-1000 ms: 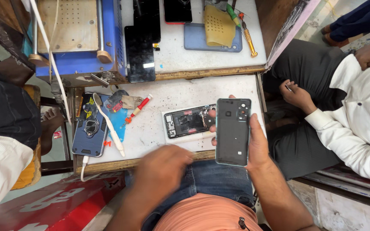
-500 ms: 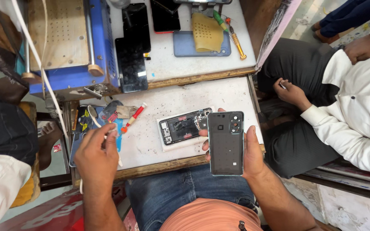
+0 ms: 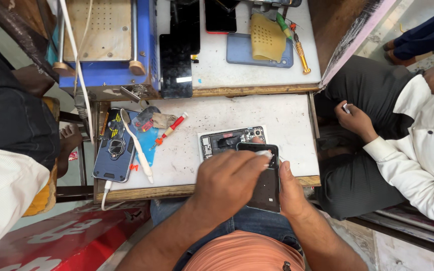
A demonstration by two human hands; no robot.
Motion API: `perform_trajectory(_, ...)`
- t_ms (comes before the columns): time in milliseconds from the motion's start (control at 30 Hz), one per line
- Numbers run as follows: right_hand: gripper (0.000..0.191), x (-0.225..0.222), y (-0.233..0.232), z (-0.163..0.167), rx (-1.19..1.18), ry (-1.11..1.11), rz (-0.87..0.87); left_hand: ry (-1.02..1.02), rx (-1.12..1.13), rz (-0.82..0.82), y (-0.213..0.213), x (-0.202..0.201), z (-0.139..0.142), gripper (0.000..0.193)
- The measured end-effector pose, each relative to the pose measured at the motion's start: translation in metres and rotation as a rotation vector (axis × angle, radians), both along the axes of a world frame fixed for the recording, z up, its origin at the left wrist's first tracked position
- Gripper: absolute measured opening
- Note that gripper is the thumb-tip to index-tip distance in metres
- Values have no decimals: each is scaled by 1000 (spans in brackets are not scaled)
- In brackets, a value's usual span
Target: The person cleans the back of a light blue phone with a wipe, then sprays and wipes the front screen. They handle a black phone battery and place it on the workbench. The person also wipes the screen of a white phone.
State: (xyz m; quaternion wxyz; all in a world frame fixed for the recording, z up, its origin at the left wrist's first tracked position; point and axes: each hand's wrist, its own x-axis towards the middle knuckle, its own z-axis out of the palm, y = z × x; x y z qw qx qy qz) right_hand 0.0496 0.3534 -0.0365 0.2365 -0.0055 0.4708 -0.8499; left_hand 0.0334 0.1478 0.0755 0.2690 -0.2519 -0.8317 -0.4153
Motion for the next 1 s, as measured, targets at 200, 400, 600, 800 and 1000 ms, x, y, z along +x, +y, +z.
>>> perform_trajectory(200, 84, 4, 13, -14, -94, -112, 41, 4, -116, 192, -1, -9, 5, 20)
perform_trajectory(400, 88, -5, -1, 5, -109, -59, 135, -49, -204, 190, -12, -16, -5, 24)
perform_trajectory(600, 92, -3, -11, 23, -258, -55, 180, -220, -207, 338, -51, -60, -4, 13)
perform_trajectory(800, 72, -2, -10, 25, -58, -126, -2, -97, -3, 297, -53, -66, -1, 28)
perform_trajectory(1000, 44, 0, -11, 22, -43, -56, -154, -1067, 515, -341, -30, 17, -79, 39)
